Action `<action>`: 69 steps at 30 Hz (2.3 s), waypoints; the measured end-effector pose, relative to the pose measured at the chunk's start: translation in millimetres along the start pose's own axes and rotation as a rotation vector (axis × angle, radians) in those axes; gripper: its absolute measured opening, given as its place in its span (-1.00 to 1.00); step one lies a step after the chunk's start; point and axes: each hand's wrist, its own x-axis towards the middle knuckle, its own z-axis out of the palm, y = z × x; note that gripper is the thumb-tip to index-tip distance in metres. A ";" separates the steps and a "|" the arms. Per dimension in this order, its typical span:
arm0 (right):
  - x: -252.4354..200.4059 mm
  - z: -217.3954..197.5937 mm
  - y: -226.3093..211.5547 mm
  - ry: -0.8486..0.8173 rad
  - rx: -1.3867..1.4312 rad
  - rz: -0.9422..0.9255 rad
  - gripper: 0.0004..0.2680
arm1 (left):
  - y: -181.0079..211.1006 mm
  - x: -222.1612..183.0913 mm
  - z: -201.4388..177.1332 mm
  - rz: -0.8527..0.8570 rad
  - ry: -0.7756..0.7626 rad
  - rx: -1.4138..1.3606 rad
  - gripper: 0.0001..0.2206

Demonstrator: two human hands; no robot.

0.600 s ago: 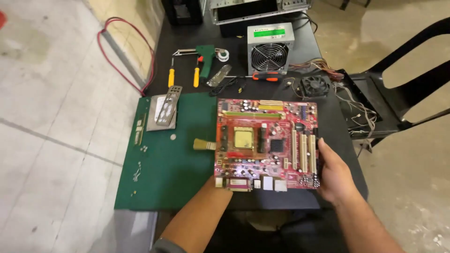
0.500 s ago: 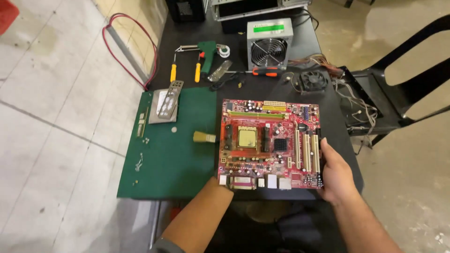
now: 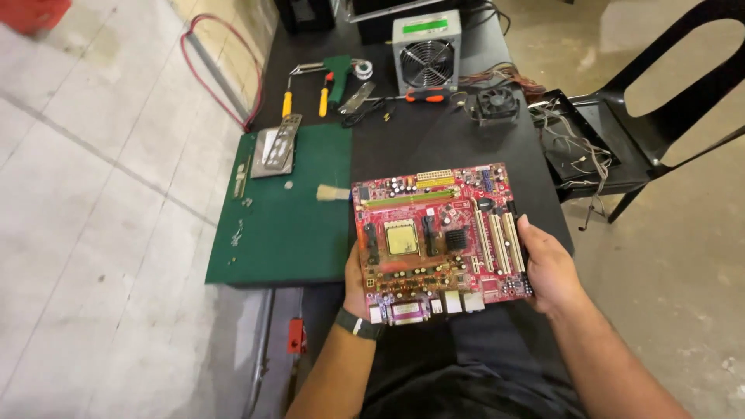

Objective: Installing a CPU and a RAM module onto a desktop motherboard at a repair bench.

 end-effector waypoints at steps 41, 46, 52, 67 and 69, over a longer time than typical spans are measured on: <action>65.3 -2.7 32.5 -0.291 0.060 -0.455 -0.78 | 13.3 12.3 16.9 0.750 -0.250 0.530 -0.62; 72.6 -9.8 38.2 -0.128 -0.156 -0.405 -0.80 | 15.1 7.2 35.2 0.875 -0.227 0.922 -0.58; 121.4 -52.5 52.2 -0.105 0.001 -0.144 -0.74 | 34.6 -26.2 69.5 0.564 -0.314 0.963 -0.50; 109.7 -85.4 21.2 -0.251 0.154 -0.033 -0.58 | 129.4 55.6 44.2 1.045 -0.094 2.629 -0.55; 111.1 -91.8 24.8 -0.244 0.184 -0.041 -0.61 | 135.9 63.1 60.7 1.010 -0.183 2.681 -0.66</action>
